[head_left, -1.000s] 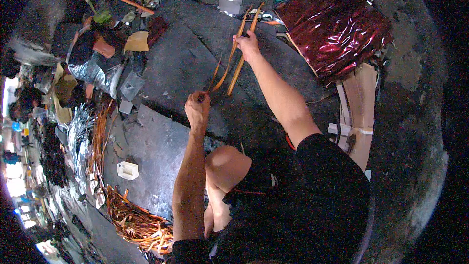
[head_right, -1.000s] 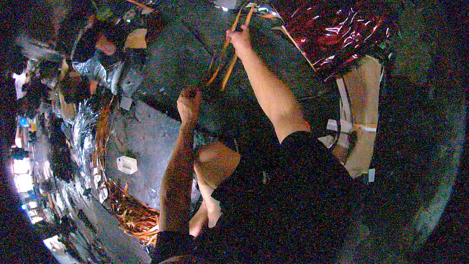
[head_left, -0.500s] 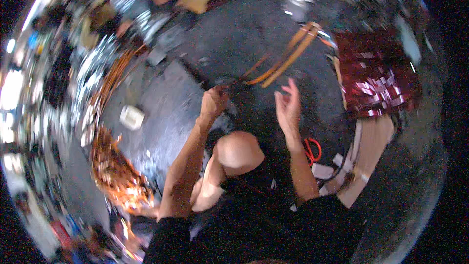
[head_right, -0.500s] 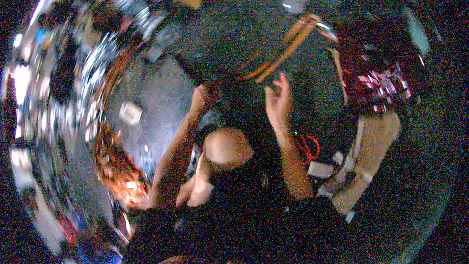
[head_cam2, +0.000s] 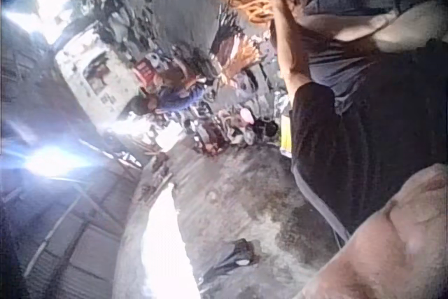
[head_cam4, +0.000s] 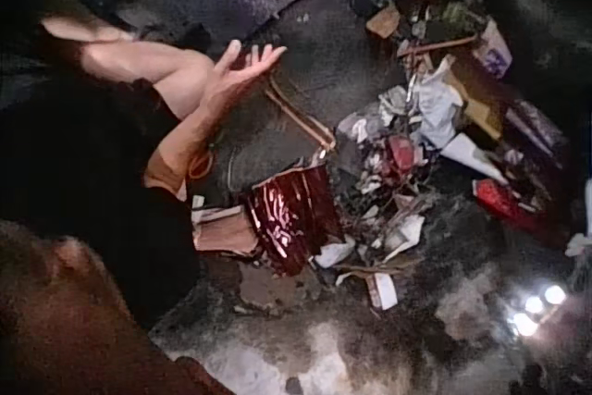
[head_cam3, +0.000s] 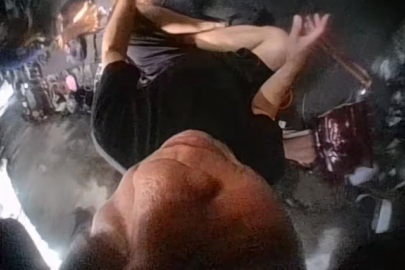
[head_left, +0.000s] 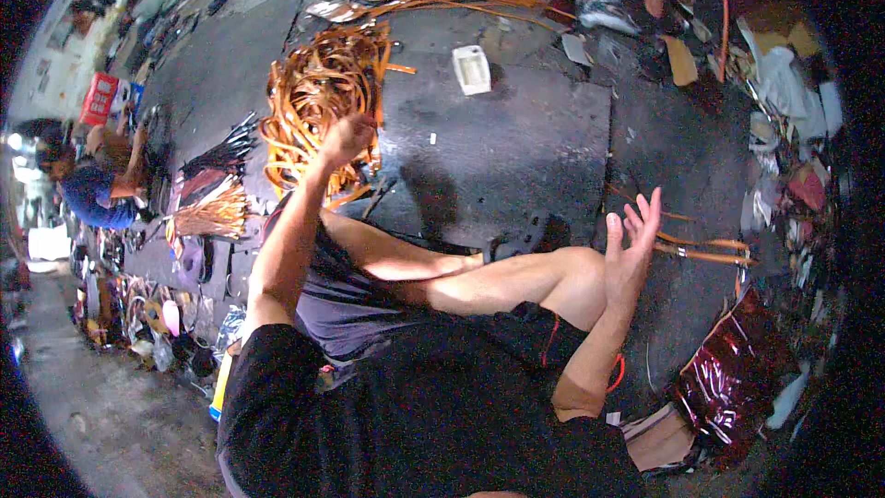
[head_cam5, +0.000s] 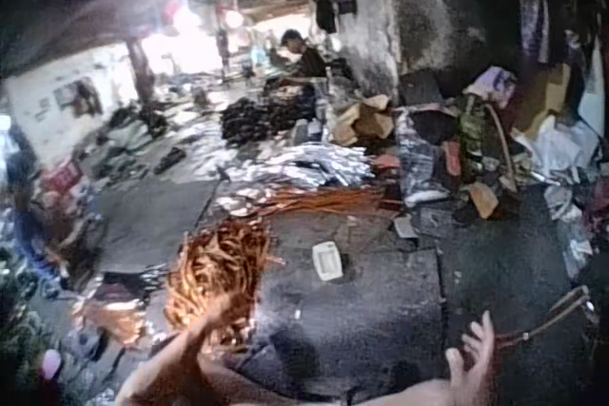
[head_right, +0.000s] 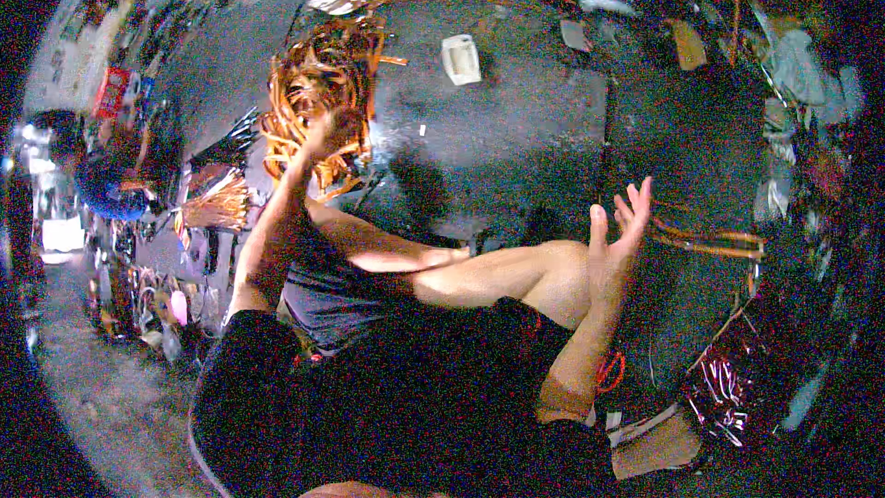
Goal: The person sits on the floor and repeatedly picks up orange cords, measures them against a white plastic guide, and cuts them into uniform lengths. The cut pieces are placed in a neat pile to the right.
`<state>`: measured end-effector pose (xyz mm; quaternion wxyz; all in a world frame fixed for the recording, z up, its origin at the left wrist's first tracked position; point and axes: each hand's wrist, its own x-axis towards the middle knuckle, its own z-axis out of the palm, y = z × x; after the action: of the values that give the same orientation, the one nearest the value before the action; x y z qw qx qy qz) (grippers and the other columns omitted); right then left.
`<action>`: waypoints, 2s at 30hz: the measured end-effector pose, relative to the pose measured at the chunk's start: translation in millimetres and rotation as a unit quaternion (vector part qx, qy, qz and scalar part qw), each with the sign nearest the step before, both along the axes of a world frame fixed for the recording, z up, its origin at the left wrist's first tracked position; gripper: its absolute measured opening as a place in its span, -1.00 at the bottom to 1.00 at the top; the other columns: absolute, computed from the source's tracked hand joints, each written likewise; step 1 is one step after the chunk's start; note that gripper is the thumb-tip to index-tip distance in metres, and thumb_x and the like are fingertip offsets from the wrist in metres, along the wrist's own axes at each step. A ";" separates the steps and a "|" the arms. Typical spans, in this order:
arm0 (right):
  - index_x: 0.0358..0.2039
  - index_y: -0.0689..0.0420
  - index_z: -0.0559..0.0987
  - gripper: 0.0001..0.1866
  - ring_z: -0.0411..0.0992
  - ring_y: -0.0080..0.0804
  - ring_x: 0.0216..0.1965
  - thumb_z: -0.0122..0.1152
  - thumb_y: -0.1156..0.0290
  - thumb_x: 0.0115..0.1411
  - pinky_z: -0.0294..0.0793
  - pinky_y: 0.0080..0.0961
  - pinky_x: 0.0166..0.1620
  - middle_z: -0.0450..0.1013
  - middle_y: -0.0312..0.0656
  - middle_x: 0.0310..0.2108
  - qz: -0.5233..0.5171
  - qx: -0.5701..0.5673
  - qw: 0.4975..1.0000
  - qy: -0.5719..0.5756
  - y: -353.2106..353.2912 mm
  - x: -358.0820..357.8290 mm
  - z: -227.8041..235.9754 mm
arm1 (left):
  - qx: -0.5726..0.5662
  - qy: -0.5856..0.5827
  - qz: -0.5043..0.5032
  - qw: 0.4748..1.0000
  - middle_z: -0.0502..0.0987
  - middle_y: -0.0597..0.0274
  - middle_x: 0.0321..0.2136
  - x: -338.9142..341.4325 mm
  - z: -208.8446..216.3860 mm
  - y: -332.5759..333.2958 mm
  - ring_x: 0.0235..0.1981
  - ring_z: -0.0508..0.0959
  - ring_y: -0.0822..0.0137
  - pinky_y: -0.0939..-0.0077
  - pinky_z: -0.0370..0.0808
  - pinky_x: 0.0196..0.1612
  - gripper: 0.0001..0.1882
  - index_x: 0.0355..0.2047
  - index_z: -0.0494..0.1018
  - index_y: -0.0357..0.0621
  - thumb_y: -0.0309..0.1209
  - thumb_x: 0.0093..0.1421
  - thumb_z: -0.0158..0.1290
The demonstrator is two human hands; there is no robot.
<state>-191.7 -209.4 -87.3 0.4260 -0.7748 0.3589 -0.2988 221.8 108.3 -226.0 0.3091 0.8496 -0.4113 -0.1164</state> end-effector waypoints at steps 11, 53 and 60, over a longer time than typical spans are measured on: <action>0.31 0.03 0.08 -0.29 0.38 -0.13 0.03 0.16 0.34 0.21 0.37 -0.28 0.09 0.18 0.09 0.20 0.002 -0.056 0.992 0.117 17.2 13.4 3.0 | 0.203 -0.094 0.380 0.897 0.58 -0.09 -0.44 103.4 -25.7 102.0 -0.32 0.61 0.00 0.21 0.55 -0.29 -0.33 -0.24 0.44 -0.30 0.18 0.08 0.04; 0.03 0.01 0.48 -0.38 0.22 -0.14 0.13 0.26 -0.07 0.01 0.16 -0.07 0.12 0.36 -0.09 0.06 0.125 -0.306 0.898 0.291 -96.5 217.2 -91.0 | -0.009 0.082 -0.110 0.991 0.60 0.08 -0.45 -35.2 -53.0 -168.5 -0.35 0.60 0.04 0.20 0.49 -0.25 -0.86 -0.33 0.54 -0.02 -0.32 0.16 0.02; 0.16 -0.16 0.40 -0.11 -0.35 0.10 0.38 -0.01 -0.48 -0.07 -0.50 0.12 0.30 -0.13 0.14 0.34 0.272 -0.278 0.885 0.254 -39.8 295.7 -122.1 | 0.062 0.053 -0.082 0.993 0.58 0.00 -0.38 -53.6 -17.1 -179.9 -0.28 0.57 -0.06 0.08 0.49 -0.18 -0.80 -0.22 0.47 0.03 -0.37 0.14 -0.04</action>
<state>104.0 -249.2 -209.4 0.1521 -0.9782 0.1321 -0.0513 168.2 -71.7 -243.1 0.2662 0.8230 -0.4548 -0.2119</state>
